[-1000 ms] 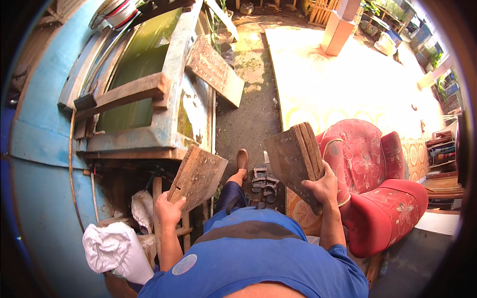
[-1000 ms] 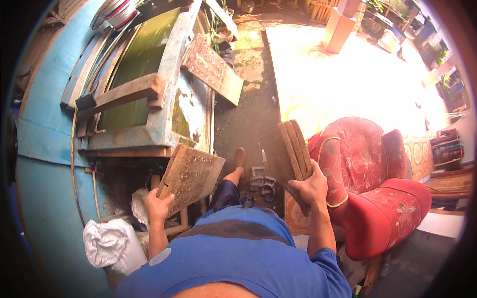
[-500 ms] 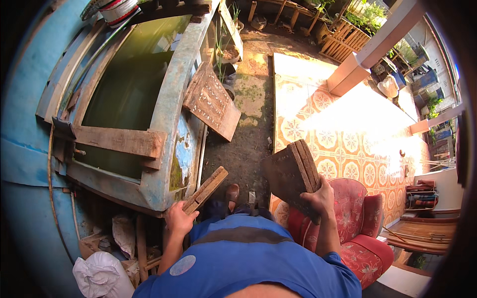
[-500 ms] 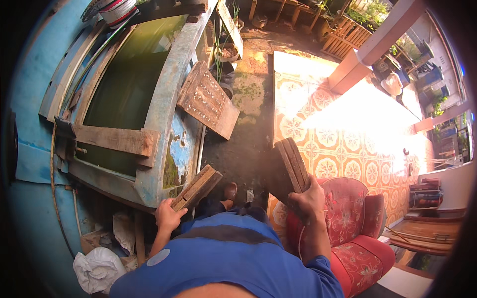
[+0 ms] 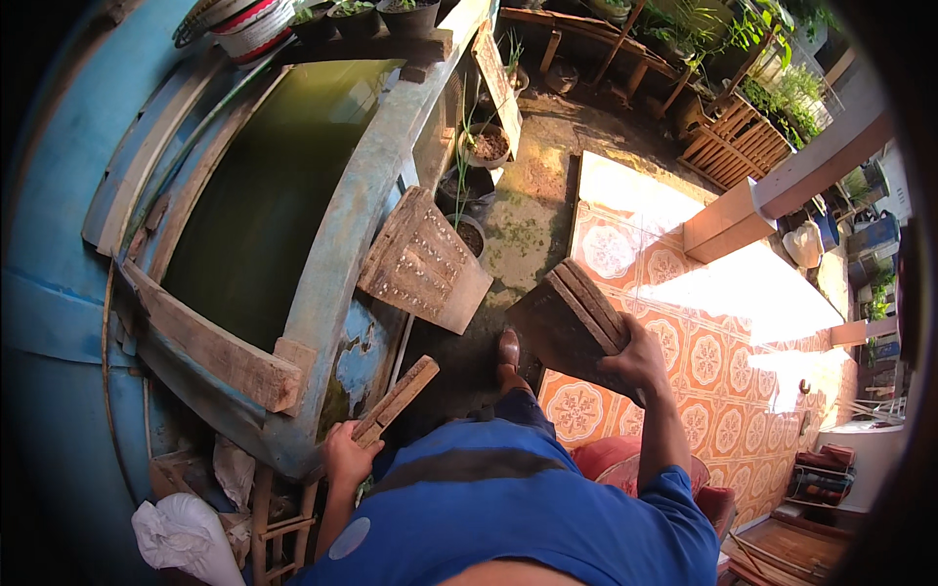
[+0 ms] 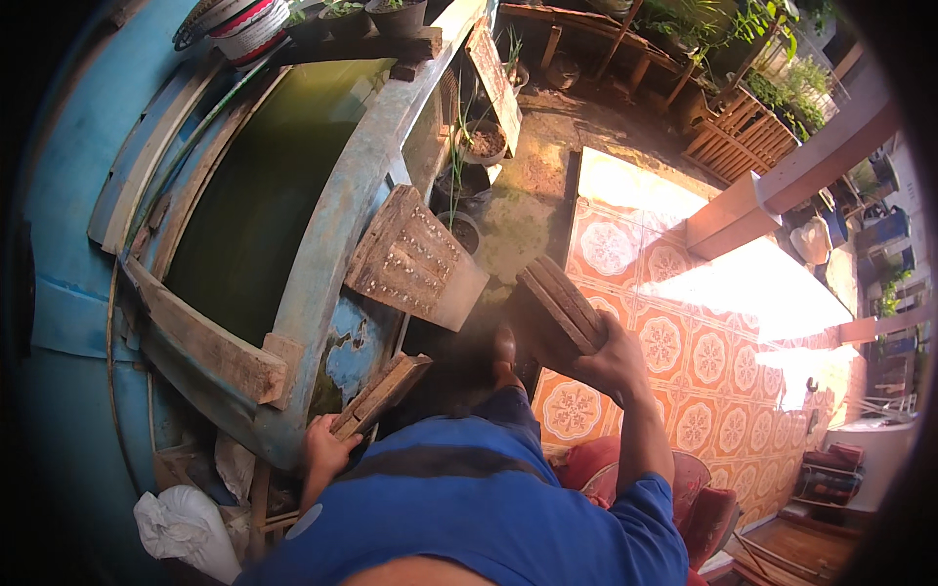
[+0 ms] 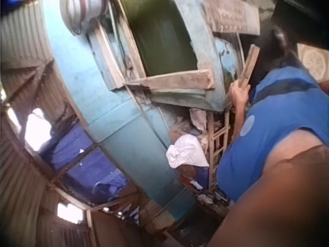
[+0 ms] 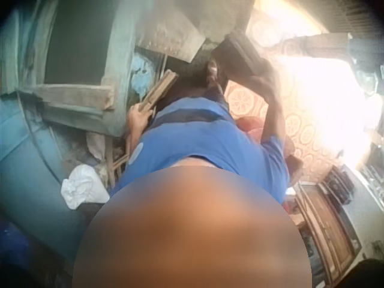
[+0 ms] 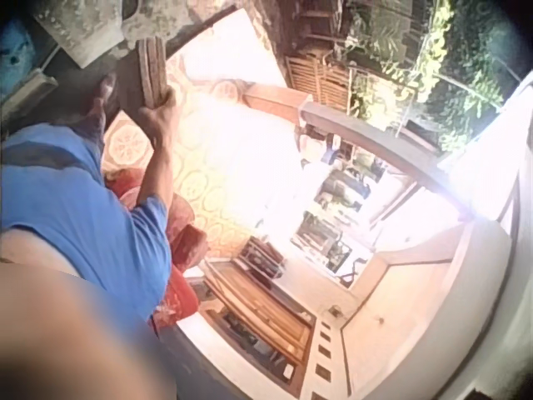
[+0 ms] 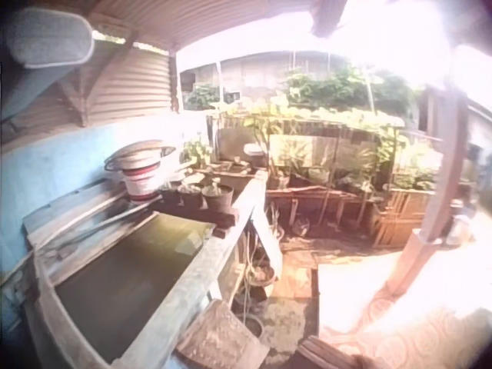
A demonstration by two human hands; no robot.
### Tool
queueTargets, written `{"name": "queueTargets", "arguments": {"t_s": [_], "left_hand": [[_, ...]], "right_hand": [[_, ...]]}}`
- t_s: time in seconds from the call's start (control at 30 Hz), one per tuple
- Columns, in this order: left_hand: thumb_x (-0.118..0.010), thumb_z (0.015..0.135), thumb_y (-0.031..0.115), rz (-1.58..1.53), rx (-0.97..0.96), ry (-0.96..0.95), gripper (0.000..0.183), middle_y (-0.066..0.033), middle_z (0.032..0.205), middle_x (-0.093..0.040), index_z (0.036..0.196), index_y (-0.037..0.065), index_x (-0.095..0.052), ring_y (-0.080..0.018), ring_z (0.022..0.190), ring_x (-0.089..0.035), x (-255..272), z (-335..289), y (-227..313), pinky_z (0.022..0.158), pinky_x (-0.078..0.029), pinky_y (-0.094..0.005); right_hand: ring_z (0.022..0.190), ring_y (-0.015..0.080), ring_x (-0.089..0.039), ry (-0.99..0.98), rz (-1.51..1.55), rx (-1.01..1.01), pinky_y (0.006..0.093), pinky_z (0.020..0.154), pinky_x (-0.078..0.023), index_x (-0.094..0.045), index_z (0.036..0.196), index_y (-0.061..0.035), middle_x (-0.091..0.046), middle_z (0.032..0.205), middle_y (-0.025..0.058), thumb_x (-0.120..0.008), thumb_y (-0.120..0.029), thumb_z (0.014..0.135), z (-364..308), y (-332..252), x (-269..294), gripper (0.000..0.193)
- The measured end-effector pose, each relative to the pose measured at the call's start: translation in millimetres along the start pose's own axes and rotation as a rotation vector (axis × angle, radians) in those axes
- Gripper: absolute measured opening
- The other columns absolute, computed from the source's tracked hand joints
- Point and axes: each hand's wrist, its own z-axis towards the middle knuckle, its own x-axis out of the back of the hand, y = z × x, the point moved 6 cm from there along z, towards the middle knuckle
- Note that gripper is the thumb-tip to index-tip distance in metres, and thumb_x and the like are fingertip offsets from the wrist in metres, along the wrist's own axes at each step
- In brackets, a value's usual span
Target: The person removes wooden frames from a cluttered indoor storage area and carries them outside to a patio with a water tank. They place the frames on the ground and near the tank, then return inside to retrieve more frames and repeat the process.
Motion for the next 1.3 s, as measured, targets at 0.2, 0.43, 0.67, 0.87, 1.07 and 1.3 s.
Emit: {"name": "queueTargets", "arguments": {"t_s": [0.2,0.43,0.67,0.87,1.07,1.3], "left_hand": [[-0.092,0.063,0.02,0.055,0.112,0.066,0.046,-0.0146,0.098,-0.066,0.102,0.006,-0.071,-0.037,0.098,-0.064,2,30,69,0.085,-0.051,-0.0463],[-0.093,0.062,0.018,-0.034,0.287,0.066,0.048,-0.0163,0.101,-0.066,0.102,0.004,-0.069,-0.039,0.1,-0.064,-14,38,85,0.086,-0.051,-0.0482],[-0.093,0.062,0.018,-0.148,0.335,0.116,0.046,-0.016,0.098,-0.065,0.1,0.005,-0.069,-0.0391,0.098,-0.063,-32,50,88,0.086,-0.051,-0.049],[-0.091,0.061,0.016,-0.172,0.324,0.139,0.045,-0.0155,0.096,-0.064,0.099,0.006,-0.069,-0.0387,0.097,-0.063,-46,57,95,0.084,-0.05,-0.0485],[-0.091,0.062,0.018,-0.156,0.405,0.196,0.044,-0.0158,0.096,-0.064,0.098,0.005,-0.07,-0.0388,0.096,-0.062,-59,59,137,0.083,-0.05,-0.0476],[-0.093,0.06,0.014,-0.244,0.607,0.294,0.045,-0.0135,0.096,-0.065,0.098,0.003,-0.07,-0.0362,0.095,-0.064,-76,53,201,0.081,-0.051,-0.0451]], "right_hand": [[0.102,0.0381,-0.068,-0.197,-0.294,0.233,0.0464,0.089,-0.055,-0.058,0.135,-0.0116,-0.072,0.11,0.0198,-0.084,-0.024,0.06,154,-11,15,0.08],[0.098,0.0371,-0.069,-0.338,-0.688,0.543,0.0474,0.081,-0.056,-0.062,0.12,-0.0122,-0.072,0.102,0.0143,-0.075,-0.008,0.067,279,-59,13,0.054],[0.108,0.0322,-0.067,-0.396,-0.879,0.764,0.0447,0.092,-0.053,-0.062,0.122,-0.0159,-0.07,0.109,0.0113,-0.068,0.001,0.074,353,-116,8,0.052],[0.123,0.0257,-0.061,-0.436,-1.083,0.889,0.044,0.104,-0.044,-0.061,0.13,-0.0226,-0.068,0.118,0.0059,-0.066,-0.002,0.075,429,-142,-16,0.058],[0.118,0.0237,-0.064,-0.485,-1.114,1.059,0.0436,0.102,-0.044,-0.061,0.119,-0.0223,-0.07,0.113,0.0033,-0.068,-0.003,0.079,507,-151,-57,0.045],[0.115,0.0259,-0.065,-0.59,-1.198,1.209,0.048,0.102,-0.043,-0.063,0.118,-0.0224,-0.07,0.109,0.0038,-0.064,-0.008,0.087,563,-172,-96,0.034]]}}
